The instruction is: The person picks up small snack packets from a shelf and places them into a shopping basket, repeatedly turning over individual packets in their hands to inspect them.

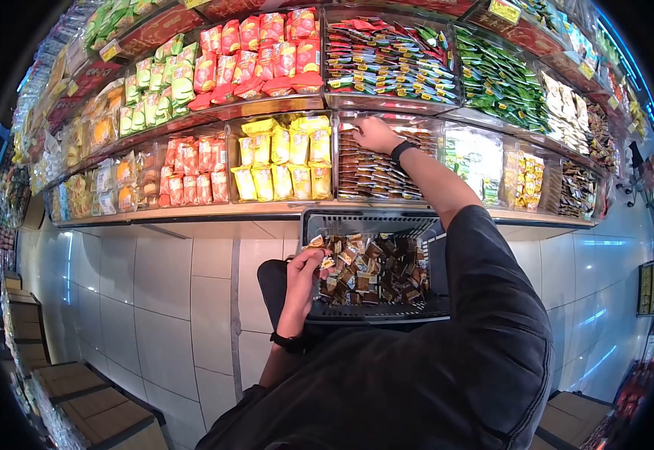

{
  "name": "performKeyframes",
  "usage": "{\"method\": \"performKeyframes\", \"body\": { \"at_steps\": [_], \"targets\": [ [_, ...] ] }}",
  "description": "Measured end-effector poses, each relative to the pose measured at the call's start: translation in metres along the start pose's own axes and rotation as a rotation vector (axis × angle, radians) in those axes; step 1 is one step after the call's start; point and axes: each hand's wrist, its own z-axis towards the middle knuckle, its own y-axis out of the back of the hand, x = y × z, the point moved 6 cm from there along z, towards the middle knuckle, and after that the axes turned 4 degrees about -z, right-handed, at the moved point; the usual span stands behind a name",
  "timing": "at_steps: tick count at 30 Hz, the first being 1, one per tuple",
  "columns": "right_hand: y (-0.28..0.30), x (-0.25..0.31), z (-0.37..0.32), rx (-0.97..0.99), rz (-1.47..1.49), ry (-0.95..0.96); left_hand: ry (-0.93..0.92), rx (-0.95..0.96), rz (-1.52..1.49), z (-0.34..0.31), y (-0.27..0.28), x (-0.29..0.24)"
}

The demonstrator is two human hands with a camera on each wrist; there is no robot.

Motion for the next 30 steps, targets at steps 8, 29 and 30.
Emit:
{"method": "performKeyframes", "body": {
  "at_steps": [8,29,30],
  "targets": [
    [-0.006,-0.021,-0.003,0.173,-0.044,-0.167,0.011,0.000,0.012,-0.001,-0.001,-0.001],
    [0.008,0.001,-0.014,0.267,-0.182,-0.339,-0.050,0.130,0.111,-0.016,-0.025,-0.038],
    [0.017,0.009,-0.024,0.102,-0.145,-0.253,-0.068,0.148,0.116,-0.018,-0.028,-0.043]
  ]
}}
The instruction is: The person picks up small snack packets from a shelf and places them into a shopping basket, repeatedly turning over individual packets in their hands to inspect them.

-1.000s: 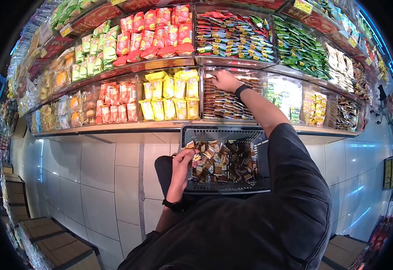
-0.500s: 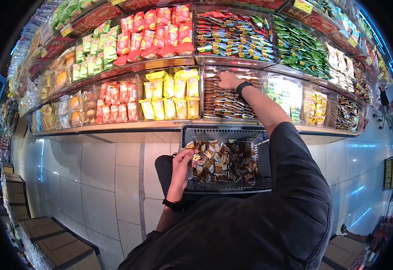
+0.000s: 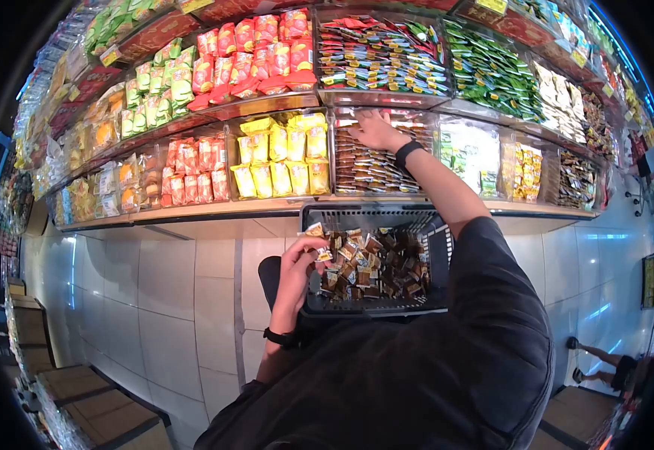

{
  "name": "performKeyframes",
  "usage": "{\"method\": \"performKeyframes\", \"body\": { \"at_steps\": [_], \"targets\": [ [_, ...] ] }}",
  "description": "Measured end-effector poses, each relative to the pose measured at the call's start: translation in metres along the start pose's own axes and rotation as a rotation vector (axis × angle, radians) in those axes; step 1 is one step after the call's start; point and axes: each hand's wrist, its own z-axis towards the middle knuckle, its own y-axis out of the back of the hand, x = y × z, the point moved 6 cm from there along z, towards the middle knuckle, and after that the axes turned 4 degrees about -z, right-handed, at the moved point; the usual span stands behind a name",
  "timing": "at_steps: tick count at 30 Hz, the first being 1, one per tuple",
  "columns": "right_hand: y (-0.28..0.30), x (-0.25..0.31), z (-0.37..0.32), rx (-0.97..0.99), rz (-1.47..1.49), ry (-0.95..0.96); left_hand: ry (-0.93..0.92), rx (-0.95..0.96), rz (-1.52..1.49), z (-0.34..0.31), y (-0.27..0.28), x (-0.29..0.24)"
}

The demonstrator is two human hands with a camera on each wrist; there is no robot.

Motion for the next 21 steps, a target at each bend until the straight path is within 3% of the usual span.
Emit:
{"method": "performKeyframes", "body": {
  "at_steps": [4,7,8,9,13,15,21],
  "targets": [
    [0.067,0.047,-0.092,-0.328,0.305,0.149,-0.152,0.108,0.086,-0.006,-0.020,-0.028],
    [0.073,0.105,-0.179,0.201,1.171,-0.116,-0.105,0.165,0.127,-0.013,-0.044,-0.042],
    [0.091,0.133,-0.208,0.308,1.320,-0.096,-0.087,0.173,0.128,-0.013,-0.050,-0.043],
    [0.091,0.148,-0.230,0.347,1.331,-0.133,-0.110,0.223,0.140,-0.016,-0.060,-0.044],
    [0.092,0.152,-0.272,0.122,1.213,-0.158,-0.088,0.353,0.178,-0.021,-0.089,-0.042],
    [0.091,0.142,-0.283,0.045,1.426,-0.316,-0.069,0.377,0.174,-0.026,-0.098,-0.041],
    [0.092,0.140,-0.297,-0.075,1.562,-0.279,-0.119,0.148,0.324,-0.024,-0.088,-0.046]
  ]
}}
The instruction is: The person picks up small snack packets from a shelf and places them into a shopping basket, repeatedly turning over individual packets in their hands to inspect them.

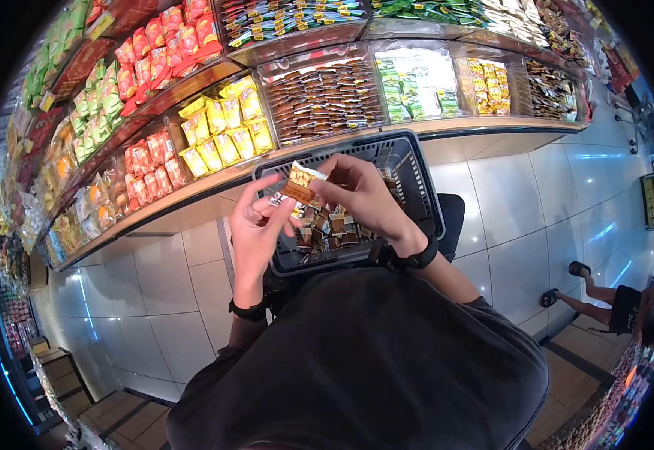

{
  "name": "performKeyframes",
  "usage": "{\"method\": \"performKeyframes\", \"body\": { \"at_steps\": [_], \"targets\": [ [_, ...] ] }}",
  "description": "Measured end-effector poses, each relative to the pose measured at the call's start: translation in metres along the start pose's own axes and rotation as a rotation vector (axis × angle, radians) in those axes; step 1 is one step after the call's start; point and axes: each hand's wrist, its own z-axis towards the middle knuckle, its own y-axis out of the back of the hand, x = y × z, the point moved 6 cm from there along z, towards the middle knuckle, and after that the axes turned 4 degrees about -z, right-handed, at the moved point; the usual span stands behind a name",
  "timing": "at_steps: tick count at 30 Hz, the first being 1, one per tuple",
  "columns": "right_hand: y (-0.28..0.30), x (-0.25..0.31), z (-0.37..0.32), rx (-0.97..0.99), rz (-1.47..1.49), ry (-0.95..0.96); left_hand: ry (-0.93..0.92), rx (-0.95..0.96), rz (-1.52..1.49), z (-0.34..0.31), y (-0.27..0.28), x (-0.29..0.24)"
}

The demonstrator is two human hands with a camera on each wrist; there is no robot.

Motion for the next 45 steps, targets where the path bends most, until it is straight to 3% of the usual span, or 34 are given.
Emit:
{"method": "performKeyframes", "body": {
  "at_steps": [3,7,10,12,13,15,17,21,23,35,37,38,39,41,42,43,45],
  "targets": [
    [-0.007,0.003,-0.006,0.002,0.028,0.043,-0.084,-0.010,0.199,0.004,0.008,-0.004],
    [-0.004,0.011,-0.012,-0.083,-0.010,0.287,-0.142,0.085,0.429,0.007,0.000,-0.018],
    [0.002,0.011,-0.019,-0.185,0.078,0.327,-0.134,0.116,0.364,0.012,-0.013,-0.030],
    [0.000,0.048,-0.039,-0.361,-0.553,0.740,-0.196,0.145,0.187,0.018,-0.024,-0.032],
    [0.000,0.053,-0.041,-0.355,-0.546,0.744,-0.200,0.138,0.193,0.018,-0.028,-0.032],
    [-0.015,0.071,-0.062,-0.413,-0.889,1.115,0.007,0.215,-0.181,0.014,-0.040,-0.026],
    [-0.021,0.076,-0.073,-0.376,-0.943,1.158,0.060,0.358,-0.287,0.011,-0.058,-0.032],
    [-0.029,0.069,-0.085,-0.309,-1.066,1.217,0.068,0.340,-0.162,0.006,-0.066,-0.038],
    [-0.028,0.067,-0.091,-0.379,-1.063,1.252,0.061,0.336,-0.174,0.004,-0.068,-0.040],
    [-0.025,0.074,-0.093,-0.386,-1.031,1.200,0.111,0.348,-0.105,0.002,-0.069,-0.040],
    [-0.013,0.070,-0.083,-0.476,-0.694,1.021,-0.024,0.423,-0.284,0.002,-0.075,-0.046],
    [-0.006,0.053,-0.074,-0.566,-0.473,0.831,-0.044,0.483,-0.308,0.003,-0.073,-0.047],
    [-0.002,0.036,-0.062,-0.544,-0.029,0.579,-0.054,0.494,-0.306,0.003,-0.074,-0.041],
    [0.000,0.020,-0.046,-0.362,0.127,0.397,-0.179,0.182,-0.129,0.009,-0.055,-0.022],
    [0.001,0.013,-0.039,-0.276,-0.004,0.311,-0.152,0.130,-0.016,0.012,-0.046,-0.016],
    [-0.001,0.006,-0.035,-0.141,0.058,0.225,-0.160,0.133,-0.018,0.011,-0.040,-0.014],
    [0.005,0.013,-0.027,-0.168,-0.155,0.280,0.009,0.066,0.129,0.008,-0.029,-0.005]
  ]
}}
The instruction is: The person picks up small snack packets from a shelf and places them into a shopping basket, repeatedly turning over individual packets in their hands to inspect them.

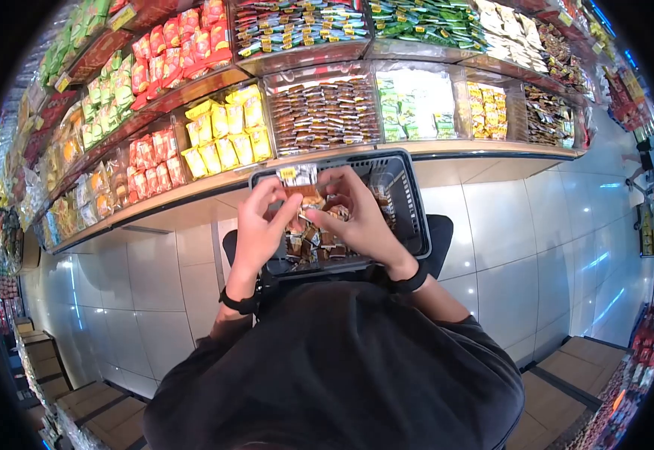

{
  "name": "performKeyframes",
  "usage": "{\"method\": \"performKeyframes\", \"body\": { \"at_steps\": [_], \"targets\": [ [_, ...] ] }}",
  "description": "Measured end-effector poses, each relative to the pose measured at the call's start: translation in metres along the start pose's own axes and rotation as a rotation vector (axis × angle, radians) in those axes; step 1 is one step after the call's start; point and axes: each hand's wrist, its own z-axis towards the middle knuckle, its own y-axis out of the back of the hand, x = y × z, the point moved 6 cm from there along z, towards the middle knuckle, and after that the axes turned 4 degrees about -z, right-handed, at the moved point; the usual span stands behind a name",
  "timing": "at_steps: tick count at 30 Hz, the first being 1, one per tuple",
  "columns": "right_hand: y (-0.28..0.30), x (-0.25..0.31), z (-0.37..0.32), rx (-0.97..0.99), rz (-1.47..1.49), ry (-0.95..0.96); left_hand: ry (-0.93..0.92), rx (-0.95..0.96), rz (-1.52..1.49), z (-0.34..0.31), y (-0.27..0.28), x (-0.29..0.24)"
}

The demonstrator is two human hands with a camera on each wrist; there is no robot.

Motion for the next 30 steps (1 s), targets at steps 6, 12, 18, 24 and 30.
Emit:
{"method": "performKeyframes", "body": {
  "at_steps": [6,12,18,24,30],
  "targets": [
    [-0.014,-0.001,0.050,0.565,-0.510,-0.039,-0.158,0.001,0.138,0.004,0.015,0.025],
    [0.002,-0.011,0.146,0.316,-0.905,0.160,-0.242,-0.267,0.264,0.008,0.049,0.026],
    [0.032,-0.088,0.298,0.239,-1.060,0.542,-0.175,-0.192,0.176,0.008,0.058,0.065],
    [0.046,-0.176,0.348,0.264,-1.155,0.501,-0.153,-0.223,0.158,0.008,0.063,0.073],
    [0.052,-0.200,0.359,0.324,-1.135,0.192,-0.089,-0.225,0.164,0.011,0.074,0.086]
  ]
}}
